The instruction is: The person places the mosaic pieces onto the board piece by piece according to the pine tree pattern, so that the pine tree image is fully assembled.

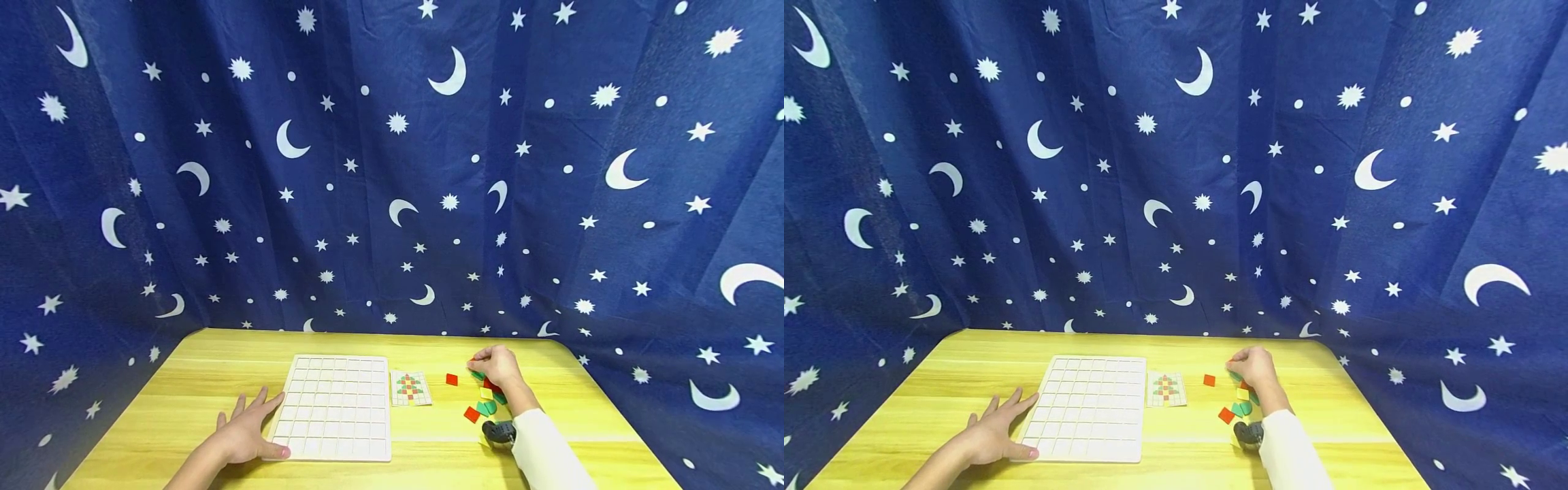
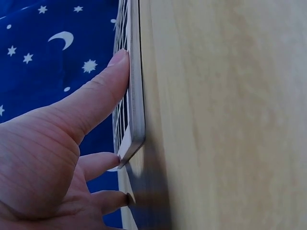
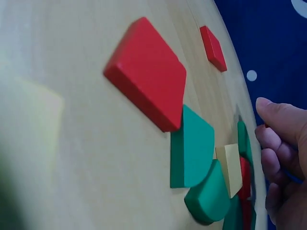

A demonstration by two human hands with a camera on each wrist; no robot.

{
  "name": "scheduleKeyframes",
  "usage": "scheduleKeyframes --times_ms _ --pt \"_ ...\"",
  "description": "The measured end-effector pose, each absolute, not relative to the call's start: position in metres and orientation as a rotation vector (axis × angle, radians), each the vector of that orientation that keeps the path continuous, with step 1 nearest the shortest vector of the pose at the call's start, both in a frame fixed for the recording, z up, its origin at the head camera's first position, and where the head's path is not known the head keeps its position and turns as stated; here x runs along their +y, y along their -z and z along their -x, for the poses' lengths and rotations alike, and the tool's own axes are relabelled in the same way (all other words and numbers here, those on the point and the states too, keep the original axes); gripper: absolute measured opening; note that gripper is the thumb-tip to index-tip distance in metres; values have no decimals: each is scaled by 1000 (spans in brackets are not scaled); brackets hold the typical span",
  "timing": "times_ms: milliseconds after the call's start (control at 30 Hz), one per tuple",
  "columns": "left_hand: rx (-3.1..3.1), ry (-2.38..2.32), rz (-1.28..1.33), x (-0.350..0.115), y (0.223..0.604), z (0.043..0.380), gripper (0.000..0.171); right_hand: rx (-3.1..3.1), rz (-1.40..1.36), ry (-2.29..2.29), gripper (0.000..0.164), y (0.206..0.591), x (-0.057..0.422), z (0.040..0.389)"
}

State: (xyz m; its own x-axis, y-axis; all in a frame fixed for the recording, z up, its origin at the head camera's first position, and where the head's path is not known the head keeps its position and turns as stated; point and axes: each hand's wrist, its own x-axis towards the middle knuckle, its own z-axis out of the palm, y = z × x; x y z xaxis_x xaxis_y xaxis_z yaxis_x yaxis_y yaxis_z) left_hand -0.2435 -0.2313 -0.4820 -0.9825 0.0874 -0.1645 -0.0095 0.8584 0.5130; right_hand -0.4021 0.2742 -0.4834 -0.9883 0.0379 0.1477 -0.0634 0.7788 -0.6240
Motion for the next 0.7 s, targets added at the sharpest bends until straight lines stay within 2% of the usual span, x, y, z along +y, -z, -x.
scheduleKeyframes --times_ms 267,700 --pt "2871 -765 -69 -230 482 242 113 -2724 -82 -1089 21 482 264 393" --pt "2850 -775 -64 -233 488 248 116 -2654 -223 -1309 18 476 212 376"
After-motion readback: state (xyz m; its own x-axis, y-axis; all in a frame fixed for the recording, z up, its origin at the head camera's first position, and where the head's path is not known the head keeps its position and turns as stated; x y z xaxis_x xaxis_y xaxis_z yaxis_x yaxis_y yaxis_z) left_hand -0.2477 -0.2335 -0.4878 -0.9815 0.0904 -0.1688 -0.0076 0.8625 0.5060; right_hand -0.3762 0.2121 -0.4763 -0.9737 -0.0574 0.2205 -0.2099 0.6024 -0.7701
